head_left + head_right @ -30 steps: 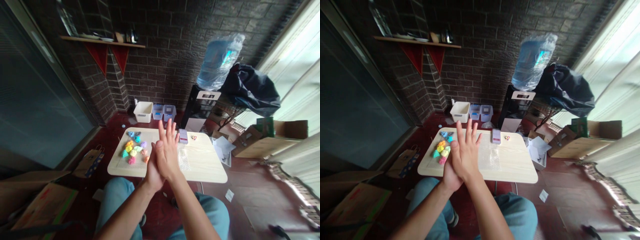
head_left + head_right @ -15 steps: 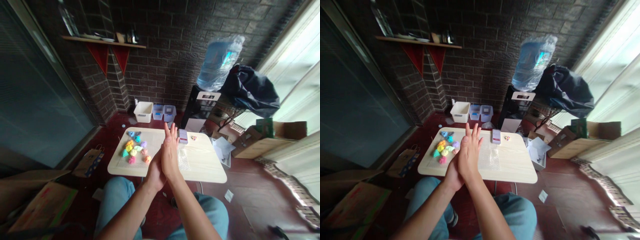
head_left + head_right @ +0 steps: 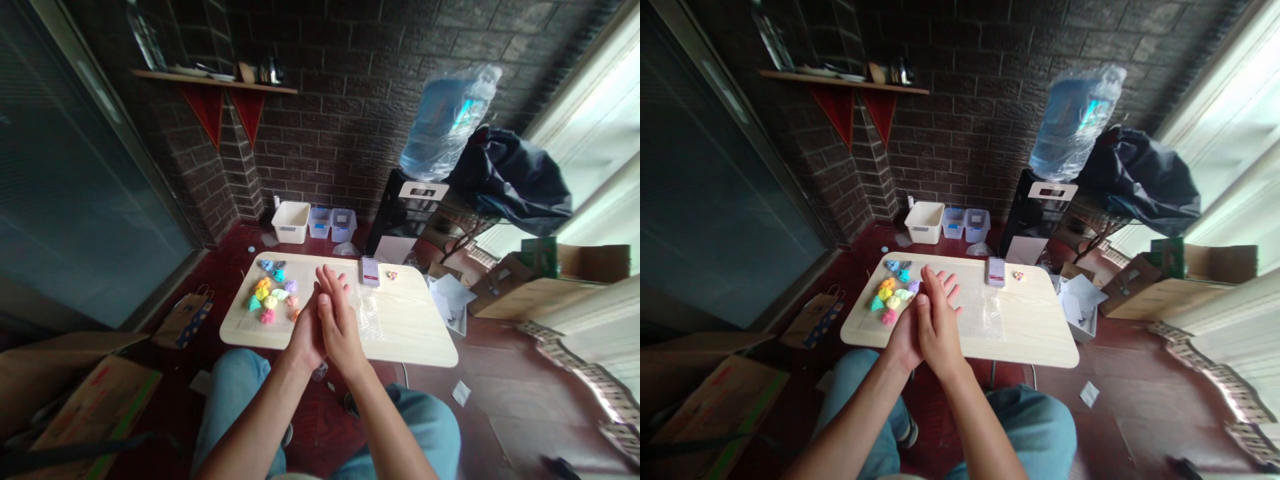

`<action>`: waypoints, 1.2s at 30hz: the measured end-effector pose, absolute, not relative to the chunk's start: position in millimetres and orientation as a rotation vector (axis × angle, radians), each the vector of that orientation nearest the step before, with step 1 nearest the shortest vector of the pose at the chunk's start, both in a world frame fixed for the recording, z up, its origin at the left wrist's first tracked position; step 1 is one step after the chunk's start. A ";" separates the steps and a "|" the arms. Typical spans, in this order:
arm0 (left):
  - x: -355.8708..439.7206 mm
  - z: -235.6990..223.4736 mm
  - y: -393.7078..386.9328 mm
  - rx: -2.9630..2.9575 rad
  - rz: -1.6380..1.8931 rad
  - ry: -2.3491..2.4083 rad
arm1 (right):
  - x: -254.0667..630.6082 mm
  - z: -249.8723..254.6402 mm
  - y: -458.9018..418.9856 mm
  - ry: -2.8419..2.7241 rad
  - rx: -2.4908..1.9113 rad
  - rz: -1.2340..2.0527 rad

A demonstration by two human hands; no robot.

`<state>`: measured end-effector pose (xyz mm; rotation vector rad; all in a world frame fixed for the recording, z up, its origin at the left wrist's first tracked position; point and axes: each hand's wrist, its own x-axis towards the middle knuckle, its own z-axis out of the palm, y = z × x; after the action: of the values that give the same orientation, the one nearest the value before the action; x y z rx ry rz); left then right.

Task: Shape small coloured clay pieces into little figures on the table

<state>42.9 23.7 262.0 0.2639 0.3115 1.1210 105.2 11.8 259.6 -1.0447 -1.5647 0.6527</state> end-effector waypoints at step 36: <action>45.8 278.0 6.7 0.312 1.211 0.247 | 98.9 273.0 -6.0 -1.844 -1.325 0.334</action>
<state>45.8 6.7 278.0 0.3118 0.2470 1.2114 98.9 -6.0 273.0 -1.3246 -1.8436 0.3336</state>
